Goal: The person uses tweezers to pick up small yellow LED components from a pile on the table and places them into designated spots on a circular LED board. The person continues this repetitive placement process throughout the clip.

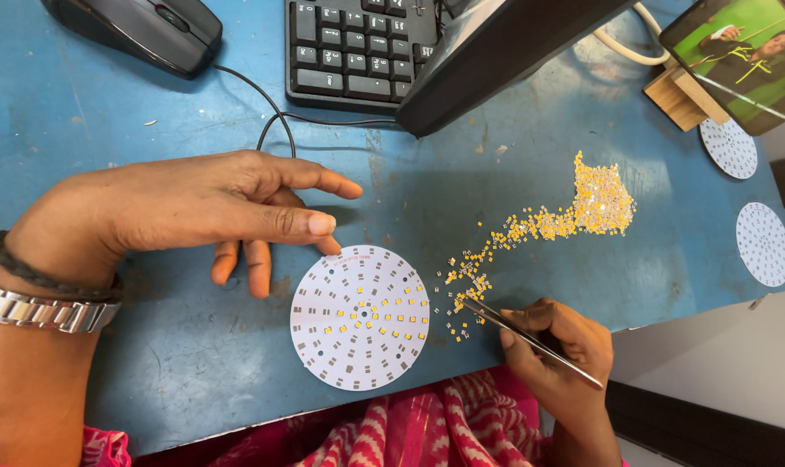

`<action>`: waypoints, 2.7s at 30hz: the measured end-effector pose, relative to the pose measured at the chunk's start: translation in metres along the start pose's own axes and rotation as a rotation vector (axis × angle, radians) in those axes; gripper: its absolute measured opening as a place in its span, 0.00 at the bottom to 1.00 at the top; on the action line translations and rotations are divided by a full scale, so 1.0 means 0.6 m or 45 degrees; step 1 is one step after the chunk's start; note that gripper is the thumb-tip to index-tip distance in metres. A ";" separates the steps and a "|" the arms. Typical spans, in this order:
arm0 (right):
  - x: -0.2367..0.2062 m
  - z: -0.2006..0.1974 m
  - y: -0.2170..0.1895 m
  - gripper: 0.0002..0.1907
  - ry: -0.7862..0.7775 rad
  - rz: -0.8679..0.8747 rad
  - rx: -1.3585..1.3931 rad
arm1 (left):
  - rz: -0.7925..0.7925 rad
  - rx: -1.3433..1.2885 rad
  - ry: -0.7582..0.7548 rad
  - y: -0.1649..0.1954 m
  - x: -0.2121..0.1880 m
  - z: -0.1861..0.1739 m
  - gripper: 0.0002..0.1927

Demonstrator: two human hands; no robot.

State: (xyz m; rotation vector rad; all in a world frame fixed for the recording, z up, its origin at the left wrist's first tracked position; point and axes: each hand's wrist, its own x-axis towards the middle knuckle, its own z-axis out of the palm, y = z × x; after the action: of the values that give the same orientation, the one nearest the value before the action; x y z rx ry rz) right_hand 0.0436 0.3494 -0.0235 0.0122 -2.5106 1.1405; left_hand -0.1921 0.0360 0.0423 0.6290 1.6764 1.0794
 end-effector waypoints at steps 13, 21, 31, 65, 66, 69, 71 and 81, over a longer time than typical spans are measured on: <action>0.000 -0.003 0.004 0.10 0.043 0.023 -0.032 | -0.021 0.018 0.015 -0.009 0.003 -0.004 0.44; -0.002 -0.002 0.006 0.11 0.017 -0.024 0.077 | -0.020 0.015 0.015 -0.014 0.005 -0.005 0.44; -0.004 -0.002 0.005 0.11 0.067 0.067 -0.015 | -0.028 0.022 0.017 -0.009 0.003 -0.003 0.44; -0.026 0.044 -0.065 0.13 -0.122 -0.207 -0.033 | 0.084 0.104 0.085 -0.002 0.004 0.003 0.46; -0.026 0.042 -0.064 0.13 -0.131 -0.196 -0.027 | 0.080 0.098 0.078 -0.002 0.004 0.002 0.46; -0.031 0.033 -0.059 0.10 -0.132 -0.149 -0.018 | 0.070 0.095 0.052 -0.002 0.003 0.000 0.45; -0.035 0.017 -0.051 0.08 -0.096 -0.108 -0.022 | 0.073 0.109 0.037 -0.002 0.002 -0.001 0.44; -0.042 -0.009 -0.015 0.10 -0.002 -0.100 -0.060 | 0.055 0.107 0.025 -0.008 -0.002 -0.005 0.42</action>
State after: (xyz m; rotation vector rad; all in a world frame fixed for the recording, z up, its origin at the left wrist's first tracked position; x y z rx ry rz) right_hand 0.0704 0.3434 -0.0226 0.0978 -2.5138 1.0511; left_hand -0.1941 0.0316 0.0388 0.7135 1.7393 1.0534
